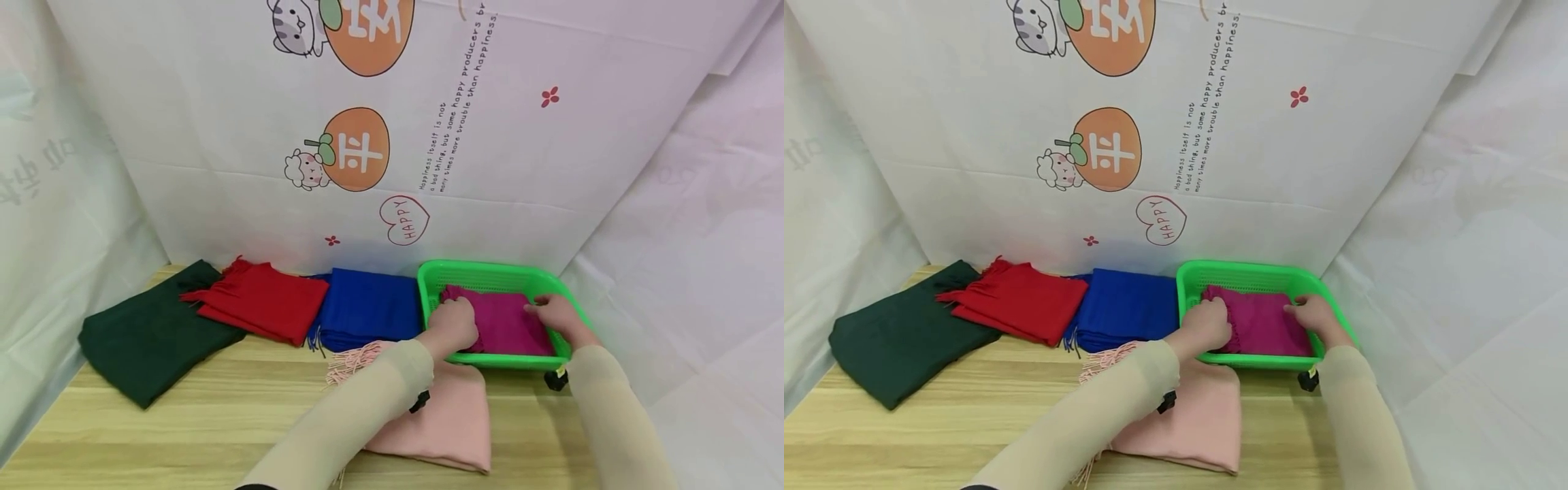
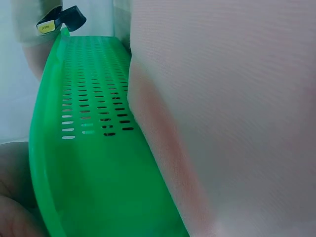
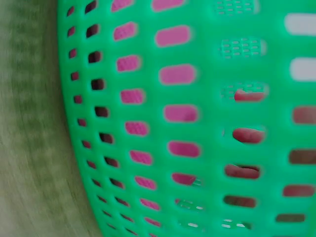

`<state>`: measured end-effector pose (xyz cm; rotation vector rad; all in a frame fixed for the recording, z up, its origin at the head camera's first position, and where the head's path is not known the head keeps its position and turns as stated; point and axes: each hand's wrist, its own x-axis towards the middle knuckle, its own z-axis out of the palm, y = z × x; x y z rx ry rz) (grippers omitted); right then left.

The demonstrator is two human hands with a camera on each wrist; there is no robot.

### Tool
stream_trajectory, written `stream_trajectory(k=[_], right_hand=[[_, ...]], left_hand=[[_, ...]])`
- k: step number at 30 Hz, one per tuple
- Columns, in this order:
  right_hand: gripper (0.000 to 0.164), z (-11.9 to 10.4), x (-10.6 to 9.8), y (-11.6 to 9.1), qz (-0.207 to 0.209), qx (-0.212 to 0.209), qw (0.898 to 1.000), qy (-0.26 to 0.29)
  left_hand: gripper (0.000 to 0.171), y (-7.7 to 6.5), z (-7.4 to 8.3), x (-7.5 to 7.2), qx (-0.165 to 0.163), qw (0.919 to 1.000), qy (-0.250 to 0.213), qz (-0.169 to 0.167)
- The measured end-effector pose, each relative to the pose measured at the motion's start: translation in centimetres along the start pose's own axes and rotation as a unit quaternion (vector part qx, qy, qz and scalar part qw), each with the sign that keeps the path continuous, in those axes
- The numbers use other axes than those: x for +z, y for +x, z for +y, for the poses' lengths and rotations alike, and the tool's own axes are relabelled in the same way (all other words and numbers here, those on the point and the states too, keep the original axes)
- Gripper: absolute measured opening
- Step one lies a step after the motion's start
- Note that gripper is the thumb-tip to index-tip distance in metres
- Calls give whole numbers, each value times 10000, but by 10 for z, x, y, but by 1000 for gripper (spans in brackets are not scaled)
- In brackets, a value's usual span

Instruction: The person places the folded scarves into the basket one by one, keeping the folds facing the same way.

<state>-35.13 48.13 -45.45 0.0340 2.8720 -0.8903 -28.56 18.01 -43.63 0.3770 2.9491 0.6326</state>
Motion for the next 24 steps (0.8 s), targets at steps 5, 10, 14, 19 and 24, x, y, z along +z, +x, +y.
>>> stream_trajectory(k=[5, 10, 14, 19, 24], right_hand=[[70, -9, -2, -8, 50, -28, 9996, 288], [73, -18, -3, -16, 267, -231, 9987, 374], [76, -27, -1, -24, 421, -421, 9970, 496], [81, -45, 3, -40, 468, -589, 9951, 646], [87, -65, 13, -56, 450, -705, 9943, 668]], left_hand=[[44, -5, -12, -5, 372, 9986, -376, 75], [42, -12, -30, -13, 908, 9908, -971, 242], [57, -18, -43, -18, 1135, 9859, -1163, 393], [70, -29, -58, -26, 1145, 9814, -1407, 634], [72, -42, -73, -35, 1139, 9804, -1424, 741]])
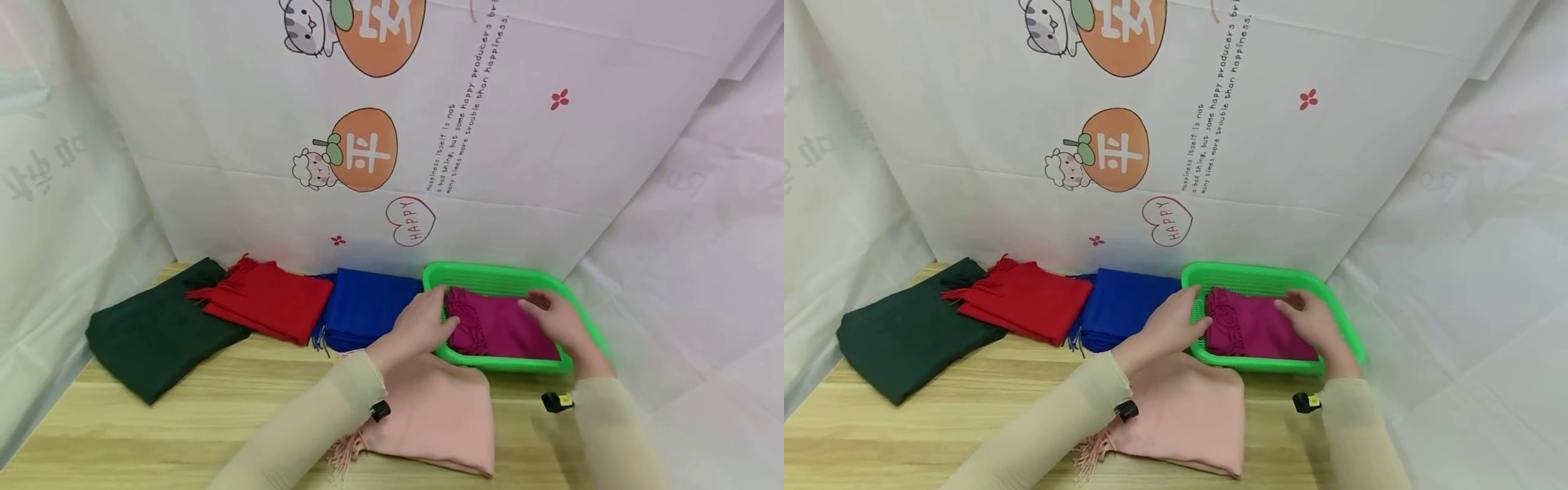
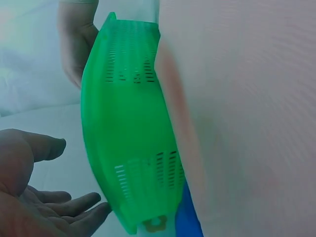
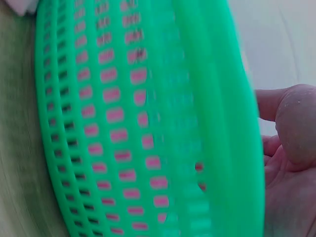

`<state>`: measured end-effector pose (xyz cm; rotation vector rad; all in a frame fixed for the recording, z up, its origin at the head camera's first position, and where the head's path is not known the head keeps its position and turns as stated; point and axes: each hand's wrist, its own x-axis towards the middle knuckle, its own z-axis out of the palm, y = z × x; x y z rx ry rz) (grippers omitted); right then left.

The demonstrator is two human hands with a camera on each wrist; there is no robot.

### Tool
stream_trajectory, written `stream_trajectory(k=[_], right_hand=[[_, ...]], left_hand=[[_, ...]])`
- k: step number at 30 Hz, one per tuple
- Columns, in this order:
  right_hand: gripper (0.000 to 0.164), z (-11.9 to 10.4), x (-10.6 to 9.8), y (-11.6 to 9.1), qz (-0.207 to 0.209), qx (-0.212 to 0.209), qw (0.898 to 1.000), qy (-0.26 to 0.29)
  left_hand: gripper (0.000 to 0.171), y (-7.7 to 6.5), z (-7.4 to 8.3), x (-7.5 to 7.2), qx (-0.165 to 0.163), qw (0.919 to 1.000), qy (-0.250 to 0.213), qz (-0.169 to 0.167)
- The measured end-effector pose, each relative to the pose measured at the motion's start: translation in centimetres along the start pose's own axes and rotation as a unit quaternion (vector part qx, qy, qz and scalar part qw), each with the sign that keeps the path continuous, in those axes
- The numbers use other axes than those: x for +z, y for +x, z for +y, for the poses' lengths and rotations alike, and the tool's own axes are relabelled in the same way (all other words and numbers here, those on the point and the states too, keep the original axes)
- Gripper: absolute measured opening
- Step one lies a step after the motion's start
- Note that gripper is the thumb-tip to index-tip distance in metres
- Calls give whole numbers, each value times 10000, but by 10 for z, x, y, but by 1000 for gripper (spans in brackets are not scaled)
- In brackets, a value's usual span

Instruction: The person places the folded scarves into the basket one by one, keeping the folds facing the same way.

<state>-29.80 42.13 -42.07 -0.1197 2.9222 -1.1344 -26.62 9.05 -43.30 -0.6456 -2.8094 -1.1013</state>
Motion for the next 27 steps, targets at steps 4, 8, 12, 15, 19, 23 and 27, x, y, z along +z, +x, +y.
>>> stream_trajectory(k=[4, 8, 12, 15, 19, 23, 27], right_hand=[[89, -14, 8, -7, -4, -159, 9998, -122], [87, -26, 17, -13, 13, -287, 9995, -131], [84, -36, 26, -18, 55, -408, 9990, -150], [81, -41, 31, -24, 65, -456, 9988, -192], [76, -48, 39, -31, 89, -554, 9980, -308], [72, -55, 46, -37, 151, -680, 9968, -388], [71, -58, 52, -43, 145, -751, 9966, -313]], left_hand=[[74, -9, -4, -12, -6, 10000, -32, -25], [79, -18, -10, -20, -63, 9999, -144, -27], [83, -27, -16, -28, -103, 9994, -335, 41], [84, -34, -21, -32, -159, 9991, -390, 54], [83, -44, -28, -37, -270, 9984, -494, 64], [84, -54, -33, -43, -343, 9976, -602, 79], [84, -64, -39, -48, -424, 9973, -589, 135]])
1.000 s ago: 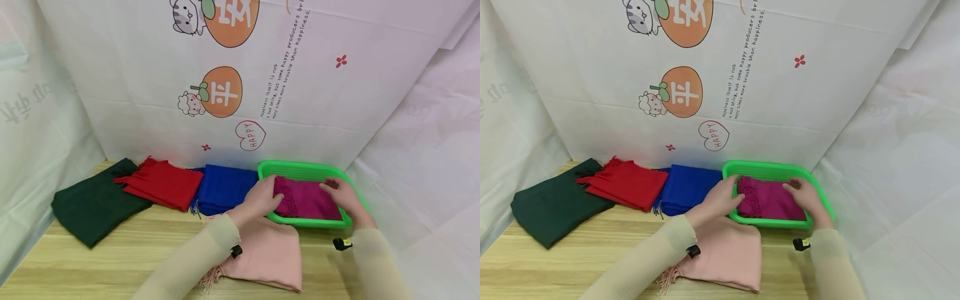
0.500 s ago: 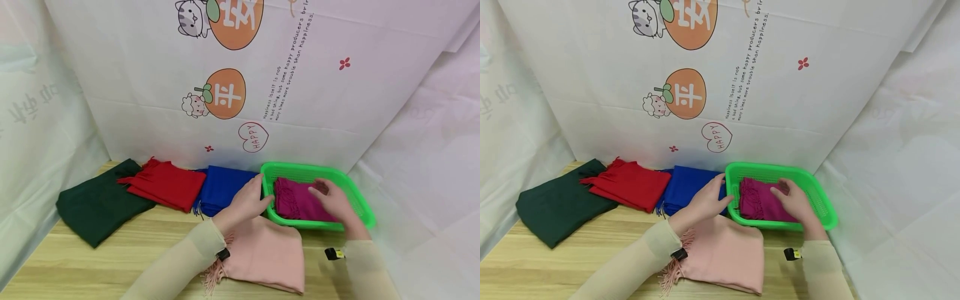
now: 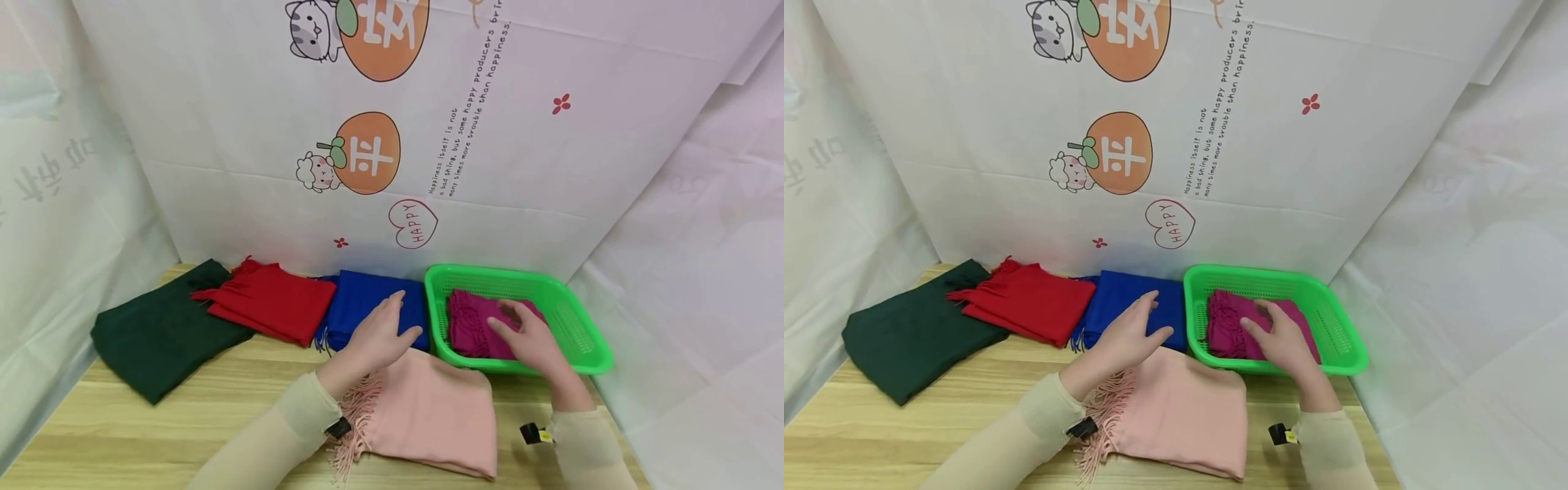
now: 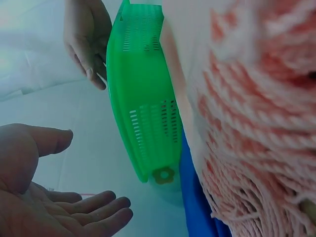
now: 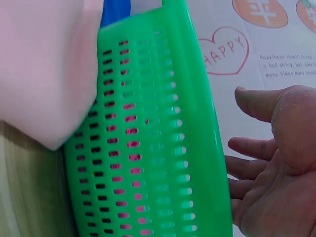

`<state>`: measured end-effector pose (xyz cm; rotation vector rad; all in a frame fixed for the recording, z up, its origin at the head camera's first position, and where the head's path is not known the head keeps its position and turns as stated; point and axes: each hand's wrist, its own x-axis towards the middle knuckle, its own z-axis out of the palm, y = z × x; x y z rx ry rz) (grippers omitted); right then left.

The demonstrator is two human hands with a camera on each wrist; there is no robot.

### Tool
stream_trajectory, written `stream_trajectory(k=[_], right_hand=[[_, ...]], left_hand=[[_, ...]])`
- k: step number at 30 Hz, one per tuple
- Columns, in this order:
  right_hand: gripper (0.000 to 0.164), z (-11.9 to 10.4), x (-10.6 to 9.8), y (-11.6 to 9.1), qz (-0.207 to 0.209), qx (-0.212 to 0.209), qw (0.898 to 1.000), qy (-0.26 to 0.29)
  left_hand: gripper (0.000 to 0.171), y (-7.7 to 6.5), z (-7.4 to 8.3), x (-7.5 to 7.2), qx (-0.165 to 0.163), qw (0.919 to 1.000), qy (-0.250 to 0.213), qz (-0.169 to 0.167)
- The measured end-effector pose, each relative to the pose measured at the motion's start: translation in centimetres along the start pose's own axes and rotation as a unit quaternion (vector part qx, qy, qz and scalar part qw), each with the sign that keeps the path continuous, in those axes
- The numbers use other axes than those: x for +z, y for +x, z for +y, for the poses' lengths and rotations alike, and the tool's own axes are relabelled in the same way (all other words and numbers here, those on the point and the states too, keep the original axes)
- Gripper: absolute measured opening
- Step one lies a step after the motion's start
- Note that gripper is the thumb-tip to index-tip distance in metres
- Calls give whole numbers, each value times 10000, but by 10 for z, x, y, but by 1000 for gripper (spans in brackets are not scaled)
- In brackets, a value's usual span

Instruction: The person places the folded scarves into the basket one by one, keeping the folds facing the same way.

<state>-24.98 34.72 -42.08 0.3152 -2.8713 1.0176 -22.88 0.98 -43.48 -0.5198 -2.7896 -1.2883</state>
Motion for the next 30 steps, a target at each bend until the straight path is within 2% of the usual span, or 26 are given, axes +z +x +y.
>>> stream_trajectory(k=[12, 21, 30], right_hand=[[76, -14, 12, -16, -79, 47, 9999, 140], [73, -20, 19, -31, -98, -22, 9998, 146], [72, -31, 20, -32, -125, -158, 9997, 136]], left_hand=[[87, -21, -18, -13, -431, 9990, -2, 76], [89, -36, -31, -13, -526, 9984, 177, 87], [90, -44, -41, -20, -513, 9971, 504, 231]])
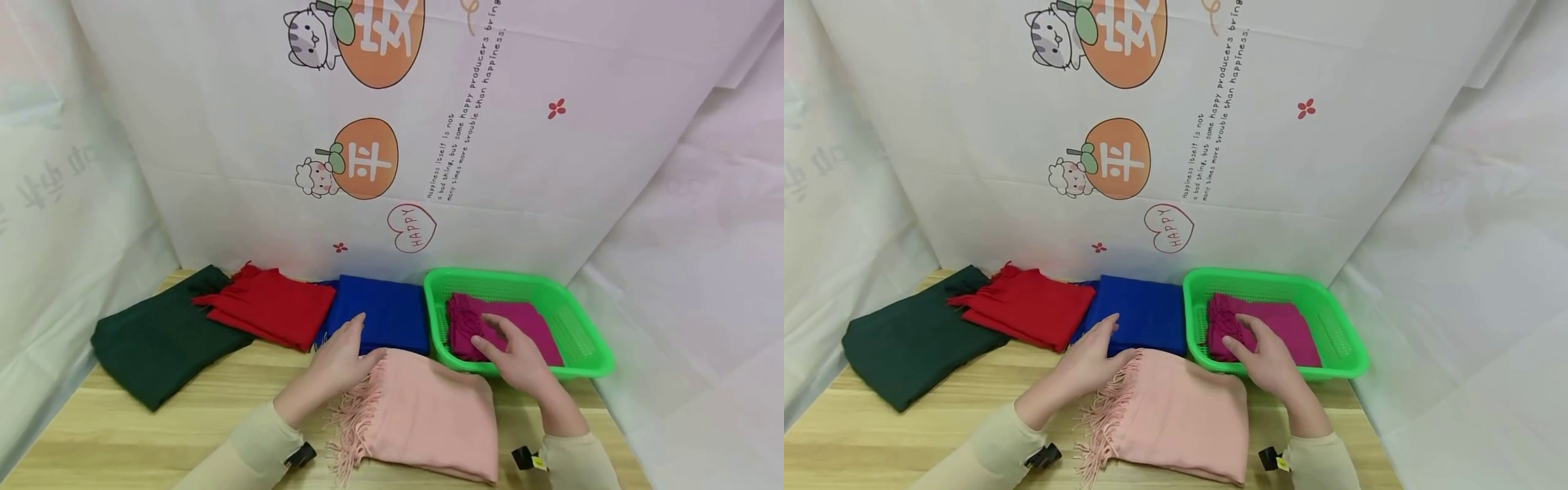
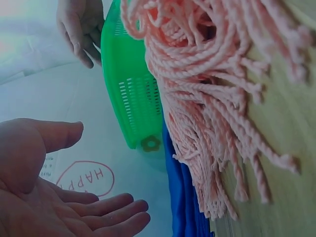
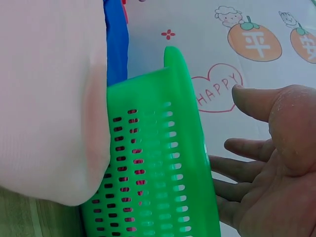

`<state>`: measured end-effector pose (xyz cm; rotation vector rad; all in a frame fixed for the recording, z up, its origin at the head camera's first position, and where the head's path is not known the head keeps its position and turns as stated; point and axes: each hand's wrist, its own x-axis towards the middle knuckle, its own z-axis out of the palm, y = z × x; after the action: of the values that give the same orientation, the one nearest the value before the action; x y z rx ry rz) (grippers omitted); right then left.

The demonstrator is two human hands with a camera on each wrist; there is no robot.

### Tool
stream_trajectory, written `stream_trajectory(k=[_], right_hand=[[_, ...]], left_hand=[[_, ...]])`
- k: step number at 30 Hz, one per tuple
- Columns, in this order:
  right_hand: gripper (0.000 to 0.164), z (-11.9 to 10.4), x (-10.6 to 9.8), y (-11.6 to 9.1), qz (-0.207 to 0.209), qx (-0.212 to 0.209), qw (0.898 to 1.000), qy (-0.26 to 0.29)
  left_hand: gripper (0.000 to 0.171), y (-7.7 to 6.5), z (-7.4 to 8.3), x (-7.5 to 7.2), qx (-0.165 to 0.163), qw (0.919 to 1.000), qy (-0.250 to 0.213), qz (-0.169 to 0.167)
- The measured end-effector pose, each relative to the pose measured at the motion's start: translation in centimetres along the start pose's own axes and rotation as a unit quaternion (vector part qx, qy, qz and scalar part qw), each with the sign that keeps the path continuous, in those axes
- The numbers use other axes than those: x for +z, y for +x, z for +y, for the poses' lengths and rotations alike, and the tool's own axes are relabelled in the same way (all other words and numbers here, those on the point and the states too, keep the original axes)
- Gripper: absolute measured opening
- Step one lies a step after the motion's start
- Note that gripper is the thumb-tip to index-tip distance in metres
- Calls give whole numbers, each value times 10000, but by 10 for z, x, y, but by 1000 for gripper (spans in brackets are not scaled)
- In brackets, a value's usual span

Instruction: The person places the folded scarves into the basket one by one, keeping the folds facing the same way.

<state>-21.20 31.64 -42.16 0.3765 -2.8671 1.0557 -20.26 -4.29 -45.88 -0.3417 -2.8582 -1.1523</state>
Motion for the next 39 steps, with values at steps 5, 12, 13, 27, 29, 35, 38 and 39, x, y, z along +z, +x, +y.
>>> stream_trajectory(k=[5, 12, 13, 27, 29, 35, 38, 39], right_hand=[[71, -4, 0, -1, -19, 35, 10000, 47], [72, -5, 0, -2, -97, 68, 9999, 8], [72, -5, 0, -2, -88, 63, 9999, 6], [72, -5, -9, -4, -30, 23, 10000, -47], [71, -6, -9, -5, -41, 11, 10000, -63], [67, -7, -9, -8, -130, 16, 9999, -41], [66, -7, -9, -8, -253, 40, 9997, 6], [65, -7, -9, -8, -312, 40, 9995, 28]], left_hand=[[92, -2, -2, -1, 25, 9999, 108, -13], [96, -5, -4, -1, -70, 9996, 223, -135], [96, -5, -4, -2, -75, 9996, 224, -135], [95, -6, -7, -13, -317, 9993, 36, -216], [93, -7, -9, -14, -287, 9993, 5, -221], [97, -8, -13, -15, -361, 9988, 16, -327], [99, -9, -14, -16, -473, 9982, 20, -378], [100, -9, -15, -16, -498, 9980, 28, -395]])
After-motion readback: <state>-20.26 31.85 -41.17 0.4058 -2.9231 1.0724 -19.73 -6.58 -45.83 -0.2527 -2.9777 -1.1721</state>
